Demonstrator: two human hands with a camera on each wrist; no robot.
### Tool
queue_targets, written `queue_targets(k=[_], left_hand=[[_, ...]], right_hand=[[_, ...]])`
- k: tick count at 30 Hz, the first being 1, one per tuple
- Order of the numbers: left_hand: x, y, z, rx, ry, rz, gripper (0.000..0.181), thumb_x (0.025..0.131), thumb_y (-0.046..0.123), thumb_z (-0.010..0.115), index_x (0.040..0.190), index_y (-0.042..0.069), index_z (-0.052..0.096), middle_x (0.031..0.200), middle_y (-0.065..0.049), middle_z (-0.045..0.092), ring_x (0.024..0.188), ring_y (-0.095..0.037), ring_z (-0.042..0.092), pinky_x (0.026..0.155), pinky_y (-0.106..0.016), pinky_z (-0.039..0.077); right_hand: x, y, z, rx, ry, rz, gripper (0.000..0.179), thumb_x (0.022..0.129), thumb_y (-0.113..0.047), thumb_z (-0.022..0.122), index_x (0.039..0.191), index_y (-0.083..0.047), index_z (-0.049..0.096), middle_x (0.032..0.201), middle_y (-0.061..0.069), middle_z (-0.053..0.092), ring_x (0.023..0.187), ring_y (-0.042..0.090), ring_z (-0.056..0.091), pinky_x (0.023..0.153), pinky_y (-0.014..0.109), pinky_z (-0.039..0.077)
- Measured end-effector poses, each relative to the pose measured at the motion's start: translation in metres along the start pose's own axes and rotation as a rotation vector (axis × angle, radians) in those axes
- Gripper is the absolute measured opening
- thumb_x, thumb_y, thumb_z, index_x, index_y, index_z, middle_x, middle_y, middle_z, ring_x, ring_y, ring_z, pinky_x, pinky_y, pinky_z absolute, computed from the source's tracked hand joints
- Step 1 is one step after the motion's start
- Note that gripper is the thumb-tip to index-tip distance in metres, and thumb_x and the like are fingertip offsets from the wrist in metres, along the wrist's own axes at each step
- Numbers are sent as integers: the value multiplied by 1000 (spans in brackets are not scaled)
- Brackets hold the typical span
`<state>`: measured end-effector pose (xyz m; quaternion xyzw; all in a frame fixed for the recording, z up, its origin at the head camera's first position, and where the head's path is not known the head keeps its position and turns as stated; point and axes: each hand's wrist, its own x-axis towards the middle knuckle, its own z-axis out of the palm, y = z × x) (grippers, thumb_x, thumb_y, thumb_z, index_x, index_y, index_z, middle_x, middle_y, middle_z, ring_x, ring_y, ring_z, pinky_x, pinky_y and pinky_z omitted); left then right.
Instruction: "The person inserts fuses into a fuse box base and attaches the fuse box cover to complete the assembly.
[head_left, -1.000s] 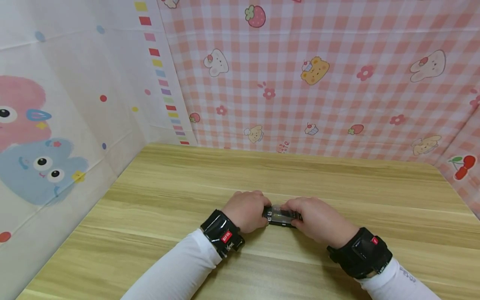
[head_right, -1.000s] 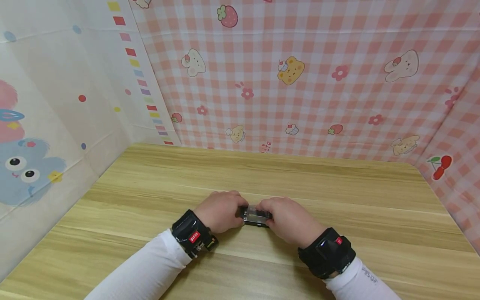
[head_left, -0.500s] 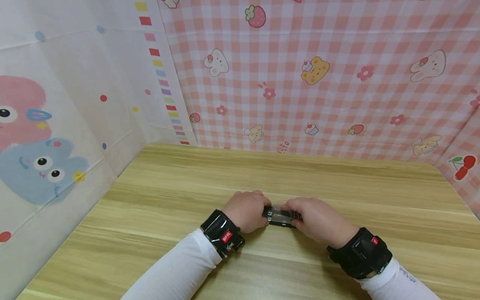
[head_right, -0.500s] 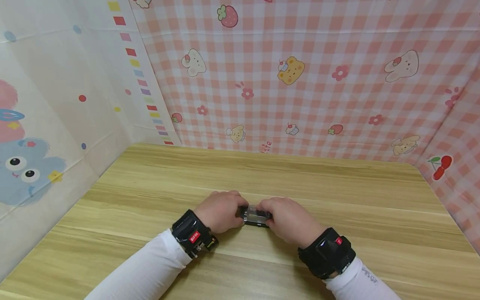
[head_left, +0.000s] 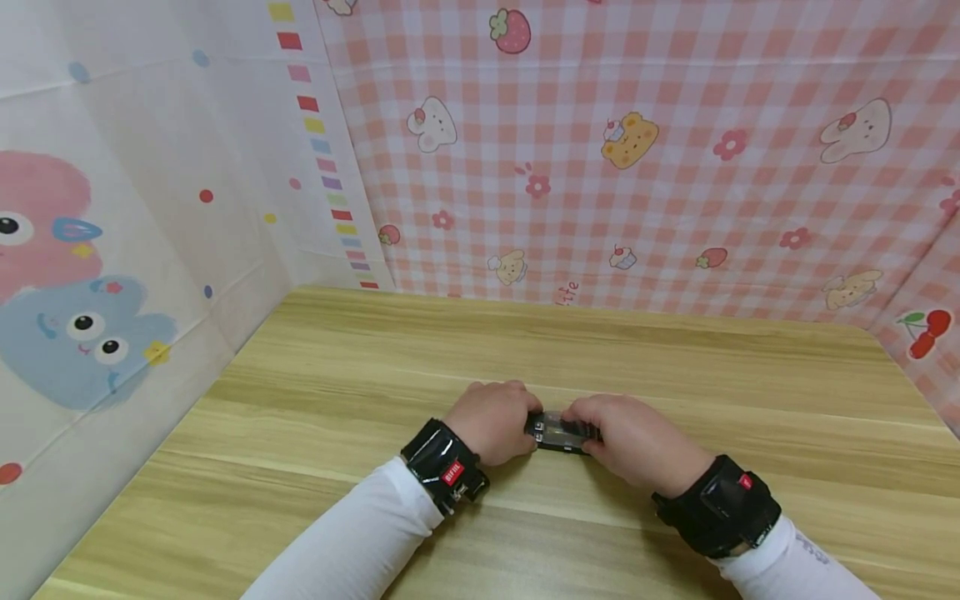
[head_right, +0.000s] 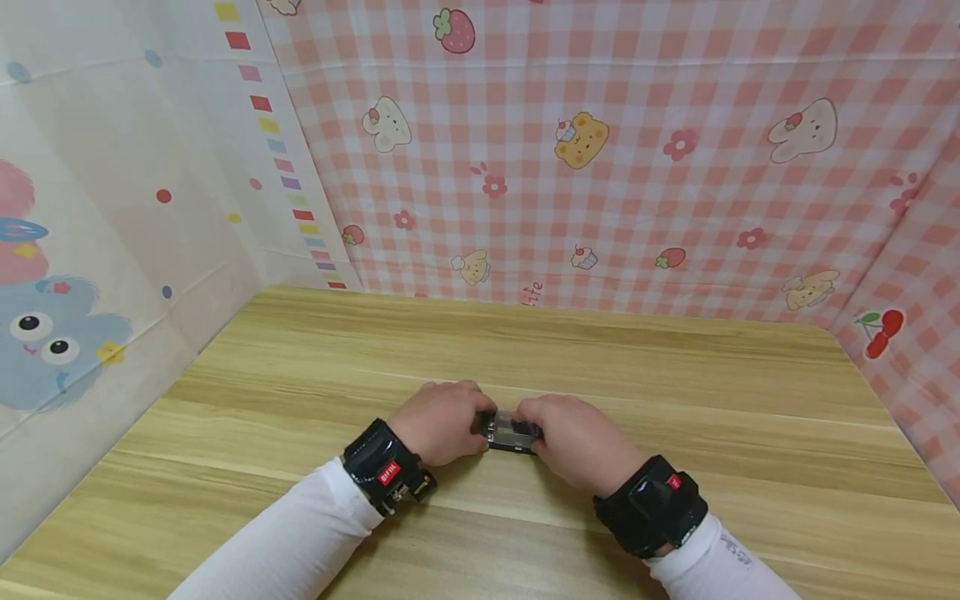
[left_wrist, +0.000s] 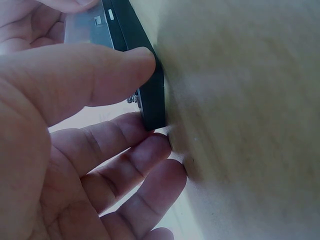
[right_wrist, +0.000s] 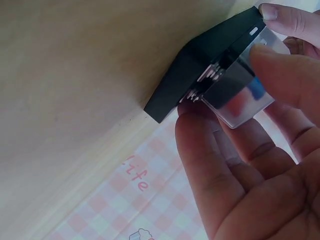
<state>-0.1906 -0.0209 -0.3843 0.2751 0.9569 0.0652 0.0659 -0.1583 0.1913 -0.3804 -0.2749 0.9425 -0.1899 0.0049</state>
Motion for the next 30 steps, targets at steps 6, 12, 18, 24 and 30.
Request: queue_targets(k=[6,12,18,24,30], left_hand=[[0,0,1,4,3,-2,36,89,36,82,122,22,77,111,6,70,89,-10,61,91,-39,49],[0,-1,1,-4,6,2,38,89,36,82,123,21,77,113,5,71,91,-12,62,91,-40,49],[2,-2,2,-14,-3,4,38,88,36,82,122,21,77,112,5,70,86,-12,61,87,-39,48],[3,-4,2,-24,-14,13,38,87,35,81,122,22,76,111,6,70,85,-11,60,84,-37,47],[1,-9,0,-22,-14,3,42,95,36,72,134,19,71,126,2,72,105,-17,68,95,-42,52]], right_hand=[[0,0,0,-1,-1,-6,30,85,-1,84,106,-21,75,97,-10,72,82,3,59,73,29,52],[1,1,1,2,-11,15,31,86,-2,83,106,-22,74,97,-11,72,83,4,60,76,30,53],[1,4,2,28,-17,26,34,86,-2,83,110,-23,74,100,-11,73,88,5,63,80,33,55],[1,5,-2,67,-53,52,31,90,-13,82,118,-22,74,103,-10,73,87,7,61,80,34,53],[-1,9,-8,23,-1,56,30,98,-28,75,124,-14,74,119,4,76,104,20,72,90,46,58]])
